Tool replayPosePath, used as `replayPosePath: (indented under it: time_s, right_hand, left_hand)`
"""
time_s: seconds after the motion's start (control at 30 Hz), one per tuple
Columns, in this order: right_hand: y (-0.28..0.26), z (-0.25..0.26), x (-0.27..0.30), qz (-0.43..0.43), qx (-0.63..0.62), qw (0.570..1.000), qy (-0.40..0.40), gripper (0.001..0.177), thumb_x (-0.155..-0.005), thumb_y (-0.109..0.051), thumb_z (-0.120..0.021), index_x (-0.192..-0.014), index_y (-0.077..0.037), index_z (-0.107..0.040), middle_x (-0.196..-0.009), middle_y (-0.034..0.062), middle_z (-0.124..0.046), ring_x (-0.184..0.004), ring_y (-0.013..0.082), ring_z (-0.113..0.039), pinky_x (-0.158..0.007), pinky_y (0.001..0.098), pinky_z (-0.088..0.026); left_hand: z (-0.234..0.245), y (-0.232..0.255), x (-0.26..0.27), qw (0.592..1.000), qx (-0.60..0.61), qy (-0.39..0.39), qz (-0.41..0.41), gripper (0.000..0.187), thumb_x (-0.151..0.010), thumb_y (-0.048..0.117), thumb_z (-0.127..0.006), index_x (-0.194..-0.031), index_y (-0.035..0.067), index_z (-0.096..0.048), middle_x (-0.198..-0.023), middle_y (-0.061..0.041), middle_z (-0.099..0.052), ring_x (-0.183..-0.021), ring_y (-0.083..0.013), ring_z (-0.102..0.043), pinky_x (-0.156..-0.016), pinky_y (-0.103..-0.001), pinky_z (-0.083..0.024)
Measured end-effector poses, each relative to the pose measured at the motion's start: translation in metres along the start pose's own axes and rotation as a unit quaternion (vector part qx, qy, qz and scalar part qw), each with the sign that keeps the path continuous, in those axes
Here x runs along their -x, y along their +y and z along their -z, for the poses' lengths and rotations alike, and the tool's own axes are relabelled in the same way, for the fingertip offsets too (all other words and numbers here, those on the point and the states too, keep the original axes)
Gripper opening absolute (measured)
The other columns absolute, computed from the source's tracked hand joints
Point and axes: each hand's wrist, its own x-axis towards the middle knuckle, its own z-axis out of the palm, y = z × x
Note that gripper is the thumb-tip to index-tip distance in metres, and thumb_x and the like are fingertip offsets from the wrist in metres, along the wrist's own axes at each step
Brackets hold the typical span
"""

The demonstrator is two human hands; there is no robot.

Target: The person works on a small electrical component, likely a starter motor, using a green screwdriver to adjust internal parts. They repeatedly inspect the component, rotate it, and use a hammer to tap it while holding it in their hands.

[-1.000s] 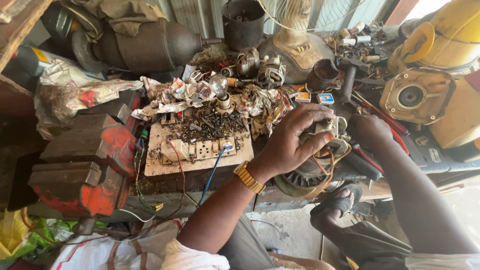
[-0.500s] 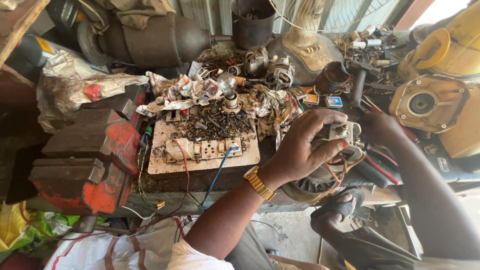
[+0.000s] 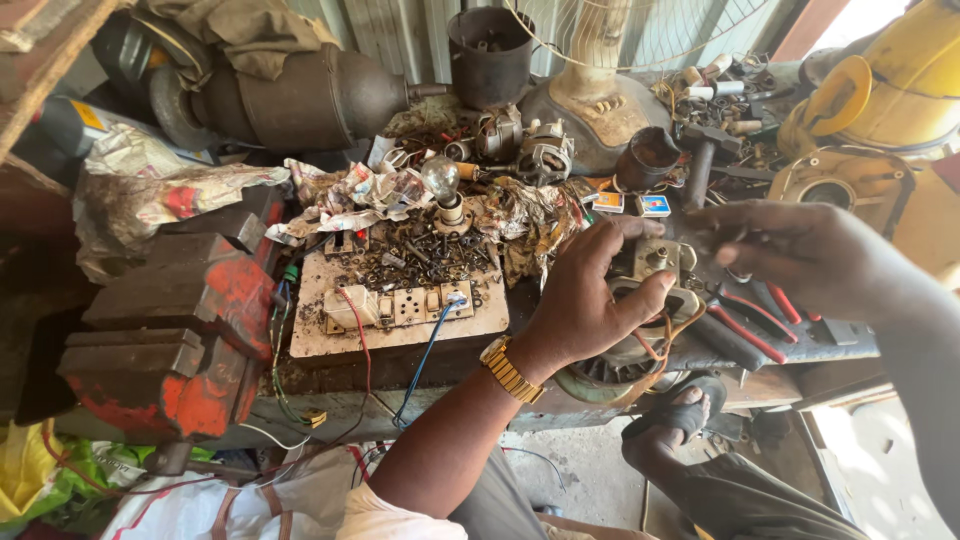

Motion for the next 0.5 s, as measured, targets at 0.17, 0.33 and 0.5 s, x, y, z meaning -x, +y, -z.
replayPosePath:
  time_s: [0.17, 0.33, 0.5]
  right_hand:
    - [-0.029, -0.007, -0.011, -0.048, 0.061, 0.997, -0.017, 0.035, -0.091, -0.024, -0.074, -0.125, -0.017, -0.076, -0.106, 0.0055, -0.079, -0.088, 0.0197, -0.073, -0.080, 0.0348, -0.058]
    - [-0.019, -0.003, -0.020, 0.091, 0.064, 0.994, -0.023, 0.038, -0.082, -0.021, -0.075, -0.120, -0.016, -0.077, -0.104, 0.0038, -0.077, -0.095, 0.0136, -0.073, -0.086, 0.0316, -0.056]
    - [-0.013, -0.002, -0.026, 0.151, 0.072, 0.985, -0.042, 0.038, -0.082, -0.018, -0.075, -0.120, -0.016, -0.077, -0.108, 0.0047, -0.076, -0.100, 0.0169, -0.072, -0.089, 0.0319, -0.056]
  left_hand:
    - [0.001, 0.002, -0.004, 1.000, -0.016, -0.006, 0.005, 0.047, -0.091, 0.037, -0.078, -0.122, 0.005, -0.063, -0.110, -0.010, -0.073, -0.102, -0.0232, -0.074, -0.092, -0.035, -0.058]
    - [-0.002, -0.001, -0.003, 1.000, -0.015, 0.014, -0.014, 0.048, -0.091, 0.041, -0.080, -0.121, 0.006, -0.064, -0.105, -0.009, -0.073, -0.098, -0.0219, -0.074, -0.093, -0.035, -0.059]
    - [-0.003, -0.005, -0.001, 1.000, -0.008, 0.009, -0.011, 0.047, -0.092, 0.040, -0.079, -0.121, 0.006, -0.063, -0.102, -0.009, -0.072, -0.093, -0.0222, -0.074, -0.090, -0.036, -0.058]
